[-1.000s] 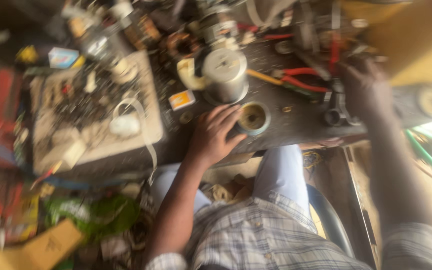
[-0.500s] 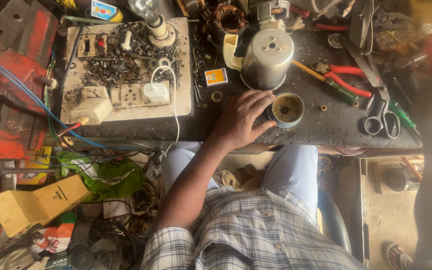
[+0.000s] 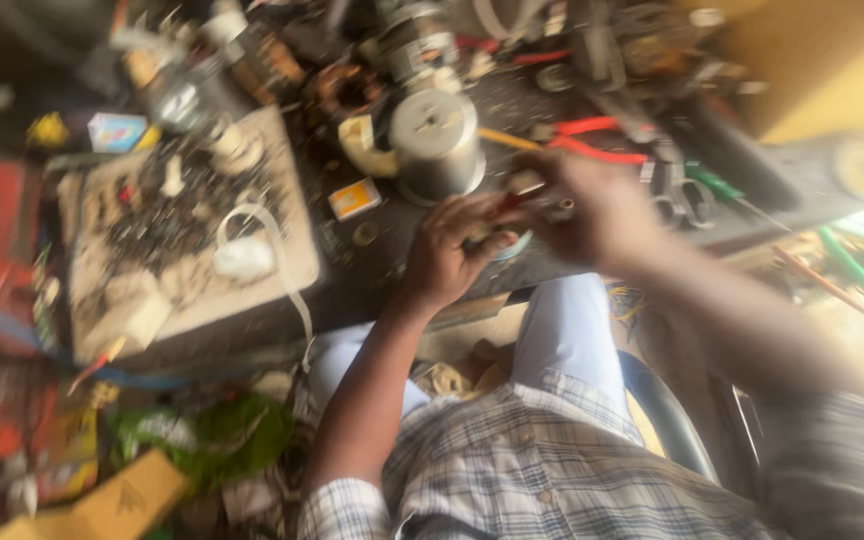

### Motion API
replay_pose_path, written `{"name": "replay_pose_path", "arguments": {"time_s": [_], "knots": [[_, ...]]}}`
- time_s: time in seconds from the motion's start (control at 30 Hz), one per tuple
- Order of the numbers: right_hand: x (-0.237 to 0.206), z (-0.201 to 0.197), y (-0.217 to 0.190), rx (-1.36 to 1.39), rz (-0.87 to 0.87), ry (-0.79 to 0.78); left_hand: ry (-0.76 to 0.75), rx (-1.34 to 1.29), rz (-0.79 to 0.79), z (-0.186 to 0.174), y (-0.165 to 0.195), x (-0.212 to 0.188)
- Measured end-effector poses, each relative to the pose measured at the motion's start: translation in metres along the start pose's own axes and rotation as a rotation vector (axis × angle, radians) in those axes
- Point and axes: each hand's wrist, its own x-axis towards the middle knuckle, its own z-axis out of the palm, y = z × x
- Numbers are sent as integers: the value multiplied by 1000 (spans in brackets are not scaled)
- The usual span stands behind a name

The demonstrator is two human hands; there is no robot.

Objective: The person disassembles a small cylindrical electrical component, removes a white plastic piece, and uses a screwdriver to adjust internal parts. They then reassemble the component and inspect it.

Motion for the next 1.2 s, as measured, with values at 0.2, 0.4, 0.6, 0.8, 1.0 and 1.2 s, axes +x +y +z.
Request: {"name": "replay_pose_path", "arguments": {"time_s": [0.2, 0.4, 0.6, 0.8, 1.0, 1.2], "knots": [[6, 14, 3, 85, -194, 66, 52, 23, 19, -1, -10, 16], [-3, 1, 24, 164, -169, 20, 58, -76, -39, -5, -11, 19], [-20, -8, 61, 75, 179, 153, 158, -212, -155, -16, -15, 16], [-26, -21, 90, -21, 318, 125, 176, -195, -229, -16, -19, 15], [8, -29, 107, -280, 180, 106, 166, -217, -197, -12, -24, 16], [34, -27, 101, -373, 82, -54, 154, -138, -137, -17, -28, 19]]}}
